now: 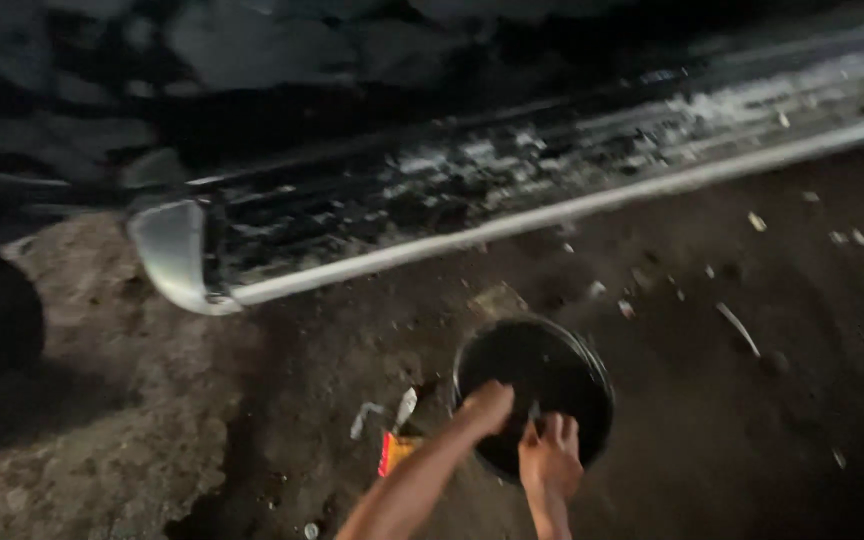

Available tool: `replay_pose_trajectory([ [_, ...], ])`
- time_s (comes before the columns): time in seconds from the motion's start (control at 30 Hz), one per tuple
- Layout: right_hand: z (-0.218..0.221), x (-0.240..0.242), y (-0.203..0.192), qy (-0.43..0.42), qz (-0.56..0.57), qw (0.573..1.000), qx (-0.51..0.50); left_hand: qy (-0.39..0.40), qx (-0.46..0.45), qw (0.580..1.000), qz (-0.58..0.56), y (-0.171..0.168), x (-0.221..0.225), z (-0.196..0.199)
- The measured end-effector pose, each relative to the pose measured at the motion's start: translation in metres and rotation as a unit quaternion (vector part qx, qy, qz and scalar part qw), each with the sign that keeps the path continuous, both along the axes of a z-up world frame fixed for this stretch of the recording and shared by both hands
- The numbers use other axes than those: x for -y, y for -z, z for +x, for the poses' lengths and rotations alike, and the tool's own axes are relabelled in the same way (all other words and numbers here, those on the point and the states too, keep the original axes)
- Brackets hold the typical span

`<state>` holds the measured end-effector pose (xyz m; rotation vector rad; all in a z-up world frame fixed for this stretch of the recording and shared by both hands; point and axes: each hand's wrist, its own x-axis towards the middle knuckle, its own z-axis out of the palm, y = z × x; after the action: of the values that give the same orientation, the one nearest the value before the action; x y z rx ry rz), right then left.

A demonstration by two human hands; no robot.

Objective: Wet sanding the lower body panel of a pickup truck using a sanding block and a bucket of water.

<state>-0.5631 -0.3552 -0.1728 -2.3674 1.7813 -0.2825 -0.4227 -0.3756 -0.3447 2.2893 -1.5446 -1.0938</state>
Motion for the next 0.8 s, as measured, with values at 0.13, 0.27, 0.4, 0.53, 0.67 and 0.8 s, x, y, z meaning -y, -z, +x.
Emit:
replay_pose_trajectory([
  [0.13,0.001,0.004,0.009,-0.039,-0.081,0.996,0.031,-0.111,-0.101,0.982,-0.113,-0.126,-0.013,0.020],
  [0.27,0.001,0.010,0.011,-0.033,-0.016,0.999,-0.011,-0.127,-0.077,0.939,-0.312,-0.152,0.005,0.075],
  [0.4,0.001,0.020,0.012,-0.057,0.016,0.998,-0.011,-0.230,0.047,0.932,-0.277,-0.073,0.051,0.166],
  [0.53,0.001,0.033,0.028,-0.051,0.052,0.997,-0.014,-0.200,-0.002,0.978,-0.062,0.007,0.087,0.202],
  [0.67,-0.002,0.047,0.041,-0.054,0.073,0.996,-0.005,-0.110,0.062,0.991,-0.041,0.017,0.101,0.180],
  [0.8,-0.002,0.058,0.045,-0.084,0.111,0.990,-0.021,-0.093,0.132,0.977,-0.136,0.085,0.114,0.171],
])
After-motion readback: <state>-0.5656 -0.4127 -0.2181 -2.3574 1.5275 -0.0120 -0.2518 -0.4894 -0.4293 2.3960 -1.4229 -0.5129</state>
